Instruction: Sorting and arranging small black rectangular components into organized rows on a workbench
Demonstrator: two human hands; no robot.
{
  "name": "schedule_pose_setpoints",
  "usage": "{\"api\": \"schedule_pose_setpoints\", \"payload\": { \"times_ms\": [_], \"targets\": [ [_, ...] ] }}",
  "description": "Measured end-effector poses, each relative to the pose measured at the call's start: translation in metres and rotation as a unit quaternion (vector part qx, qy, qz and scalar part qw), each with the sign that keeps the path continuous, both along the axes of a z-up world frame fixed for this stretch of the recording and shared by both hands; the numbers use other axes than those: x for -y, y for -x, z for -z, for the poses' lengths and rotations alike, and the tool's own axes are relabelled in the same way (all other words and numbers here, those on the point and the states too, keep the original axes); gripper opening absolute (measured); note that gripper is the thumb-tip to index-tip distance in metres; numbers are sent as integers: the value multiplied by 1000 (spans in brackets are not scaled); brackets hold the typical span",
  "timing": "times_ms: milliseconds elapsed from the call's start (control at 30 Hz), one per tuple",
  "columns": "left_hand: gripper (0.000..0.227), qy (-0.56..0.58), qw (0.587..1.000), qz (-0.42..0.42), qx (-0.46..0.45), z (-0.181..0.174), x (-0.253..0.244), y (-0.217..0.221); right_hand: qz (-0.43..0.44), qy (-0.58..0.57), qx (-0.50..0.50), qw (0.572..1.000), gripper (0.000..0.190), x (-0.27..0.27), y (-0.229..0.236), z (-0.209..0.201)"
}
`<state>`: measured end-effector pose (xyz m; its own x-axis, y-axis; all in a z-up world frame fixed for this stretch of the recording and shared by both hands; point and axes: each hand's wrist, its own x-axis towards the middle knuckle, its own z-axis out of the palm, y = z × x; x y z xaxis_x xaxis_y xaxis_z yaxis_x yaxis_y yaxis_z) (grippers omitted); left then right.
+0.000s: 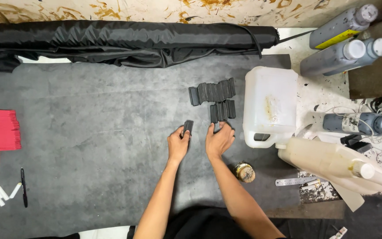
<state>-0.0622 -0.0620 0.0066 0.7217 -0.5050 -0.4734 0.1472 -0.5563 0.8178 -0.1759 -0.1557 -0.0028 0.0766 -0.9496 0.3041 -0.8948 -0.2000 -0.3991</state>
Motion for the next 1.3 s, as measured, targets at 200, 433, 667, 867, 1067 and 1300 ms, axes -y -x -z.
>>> {"api": "schedule_pose_setpoints", "payload": {
  "times_ms": [200,433,667,867,1067,1300],
  "targets": [
    [21,-7,1000,15,-11,-21,2,5,102,-44,64,992,45,-5,-21,30],
    [22,-24,1000,6,-13,-12,-13,4,130,-35,58,989,45,-8,-34,36],
    [20,-30,999,-10,-18,-13,-16,-2,-48,89,33,994,34,-17,-29,8],
    [20,-20,1000,-14,-13,-6,-17,-3,-97,148,23,984,27,-8,-24,-2],
    [19,-14,1000,-22,-13,6,-22,1,-116,124,62,984,21,-8,-17,-4],
    [20,-4,999,-26,-24,14,-27,-2,-103,123,79,984,17,3,-8,0]
  ]
}}
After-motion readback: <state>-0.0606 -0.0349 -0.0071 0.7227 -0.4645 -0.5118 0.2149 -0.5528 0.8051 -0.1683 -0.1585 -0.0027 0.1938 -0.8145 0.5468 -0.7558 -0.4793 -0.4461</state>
